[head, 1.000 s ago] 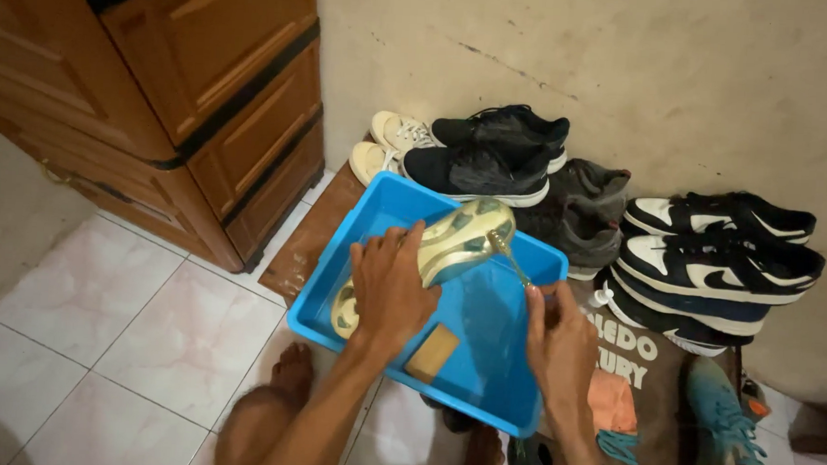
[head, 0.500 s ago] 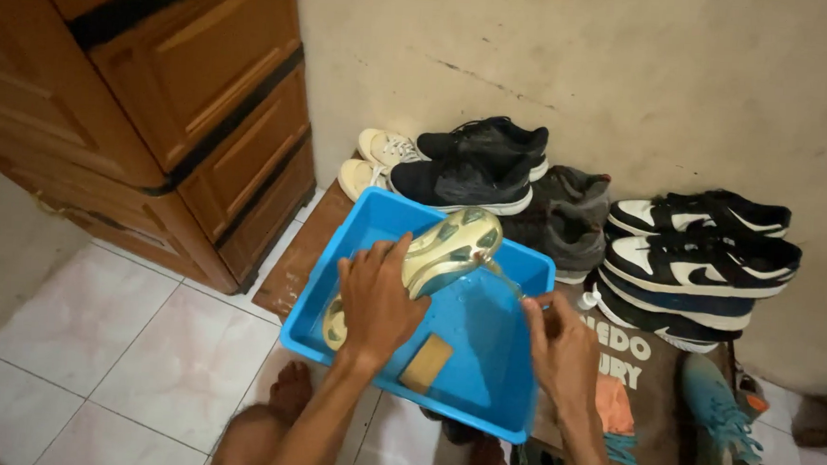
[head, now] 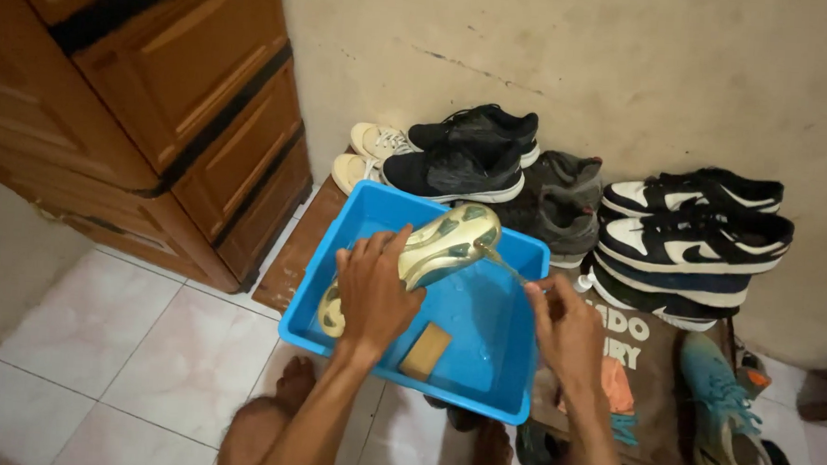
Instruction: Cleaning the sole of a shoe by scrubbing with a brush and wiping with a cloth.
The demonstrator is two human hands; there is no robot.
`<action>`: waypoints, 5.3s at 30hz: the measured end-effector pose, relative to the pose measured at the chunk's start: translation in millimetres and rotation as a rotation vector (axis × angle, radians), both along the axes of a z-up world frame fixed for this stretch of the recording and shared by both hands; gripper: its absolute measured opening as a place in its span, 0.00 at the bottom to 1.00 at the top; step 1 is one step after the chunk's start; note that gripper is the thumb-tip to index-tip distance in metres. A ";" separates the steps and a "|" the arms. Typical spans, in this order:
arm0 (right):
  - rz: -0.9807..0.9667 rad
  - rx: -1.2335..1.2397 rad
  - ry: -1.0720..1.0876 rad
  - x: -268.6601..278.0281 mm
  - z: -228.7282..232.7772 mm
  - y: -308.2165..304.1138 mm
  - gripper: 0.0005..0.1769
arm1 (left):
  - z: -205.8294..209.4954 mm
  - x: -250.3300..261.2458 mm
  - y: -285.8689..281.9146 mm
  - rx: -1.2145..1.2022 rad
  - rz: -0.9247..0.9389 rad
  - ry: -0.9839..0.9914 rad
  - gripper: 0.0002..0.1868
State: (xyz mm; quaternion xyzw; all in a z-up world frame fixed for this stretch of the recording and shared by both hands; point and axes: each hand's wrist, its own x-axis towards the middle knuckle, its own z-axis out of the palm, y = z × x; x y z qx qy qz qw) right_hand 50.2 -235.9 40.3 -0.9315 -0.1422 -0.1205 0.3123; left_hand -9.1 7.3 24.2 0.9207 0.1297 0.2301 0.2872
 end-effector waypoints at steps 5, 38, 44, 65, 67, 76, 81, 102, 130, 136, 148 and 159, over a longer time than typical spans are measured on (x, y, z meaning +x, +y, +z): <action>0.053 0.006 0.066 -5.6 1.6 3.7 0.13 | 5.1 0.0 -1.3 -0.026 -0.002 -0.028 0.45; 0.220 0.081 -0.001 0.8 -6.7 10.7 0.10 | -8.6 1.1 -6.3 -0.042 0.054 -0.112 0.45; 0.280 0.078 0.054 4.1 -9.1 17.4 0.09 | -9.5 2.6 -6.3 -0.002 0.027 -0.157 0.44; 0.076 0.200 -0.128 13.2 -5.6 -20.1 0.05 | 1.0 -8.3 0.4 0.241 -0.103 -0.238 0.42; 0.099 0.199 -0.135 15.2 -5.5 -19.2 0.04 | -2.9 -6.3 -0.2 0.255 -0.118 -0.242 0.42; 0.300 0.082 -0.174 22.2 -7.0 -17.0 0.05 | -21.9 0.8 7.2 0.447 -0.214 -0.285 0.47; 0.206 0.019 -0.180 35.4 -16.3 -39.3 0.06 | -9.6 0.0 11.0 0.489 -0.141 -0.306 0.45; 0.156 0.141 -0.176 30.6 -13.4 -33.1 0.07 | -11.3 -1.3 9.4 0.322 -0.151 -0.245 0.50; 0.018 0.256 -0.017 28.0 -9.0 -22.3 0.09 | -9.7 -2.8 6.1 0.669 -0.026 -0.496 0.41; 0.083 0.381 0.044 23.1 -5.2 -13.1 0.08 | -9.4 -3.5 6.0 0.691 -0.001 -0.561 0.32; 0.071 0.509 0.095 23.9 -3.2 -10.6 0.13 | -11.7 -5.4 5.7 0.360 -0.034 -0.524 0.49; 0.082 0.566 0.119 14.1 2.9 1.9 0.09 | 14.4 -12.0 0.1 -0.194 -0.131 -0.078 0.46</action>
